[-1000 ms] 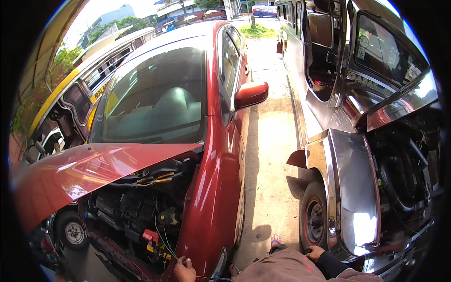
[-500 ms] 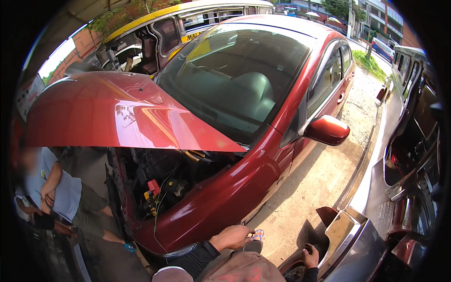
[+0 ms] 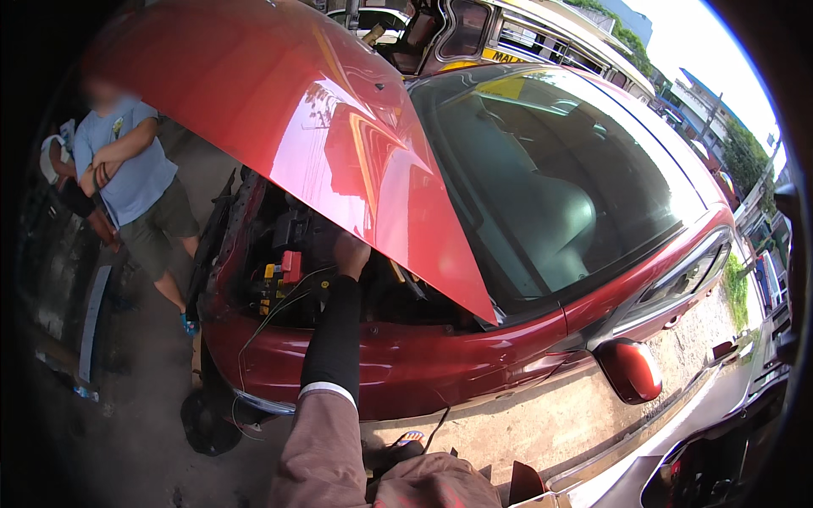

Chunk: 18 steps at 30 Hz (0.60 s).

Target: The person works on a red car's electrical system with the hood open, using pliers and a screwdriver to strip, cut, and connect wires near the battery and fuse box. They then move to the driver's side interior to route and connect wires under the dashboard.

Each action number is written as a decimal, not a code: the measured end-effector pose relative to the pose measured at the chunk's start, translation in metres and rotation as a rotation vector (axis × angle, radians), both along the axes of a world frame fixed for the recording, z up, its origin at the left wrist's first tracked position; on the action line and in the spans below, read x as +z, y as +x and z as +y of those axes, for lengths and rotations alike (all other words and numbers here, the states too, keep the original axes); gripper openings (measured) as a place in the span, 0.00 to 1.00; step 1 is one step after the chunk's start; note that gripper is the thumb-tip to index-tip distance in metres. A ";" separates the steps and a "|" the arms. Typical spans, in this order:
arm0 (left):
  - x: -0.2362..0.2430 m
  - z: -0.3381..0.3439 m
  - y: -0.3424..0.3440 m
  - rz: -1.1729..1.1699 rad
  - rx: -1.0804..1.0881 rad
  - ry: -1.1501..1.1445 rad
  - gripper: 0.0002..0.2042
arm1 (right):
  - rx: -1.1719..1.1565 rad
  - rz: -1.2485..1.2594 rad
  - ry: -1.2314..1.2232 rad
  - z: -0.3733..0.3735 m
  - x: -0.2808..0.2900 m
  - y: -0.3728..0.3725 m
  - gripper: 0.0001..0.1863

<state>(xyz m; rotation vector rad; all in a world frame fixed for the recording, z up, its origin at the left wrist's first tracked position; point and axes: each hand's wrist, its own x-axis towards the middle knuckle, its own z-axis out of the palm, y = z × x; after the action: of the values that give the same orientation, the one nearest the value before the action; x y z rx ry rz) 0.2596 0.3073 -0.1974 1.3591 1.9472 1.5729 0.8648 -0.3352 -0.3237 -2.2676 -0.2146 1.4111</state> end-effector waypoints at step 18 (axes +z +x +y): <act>0.004 -0.018 -0.005 0.174 0.148 -0.163 0.15 | 0.299 0.092 -0.009 0.049 -0.019 0.057 0.17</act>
<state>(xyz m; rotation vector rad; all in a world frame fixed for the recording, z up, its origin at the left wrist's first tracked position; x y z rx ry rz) 0.2544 0.2895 -0.1938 1.3517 2.2721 1.3596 0.9214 -0.2857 -0.3425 -2.2407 -0.5370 1.6621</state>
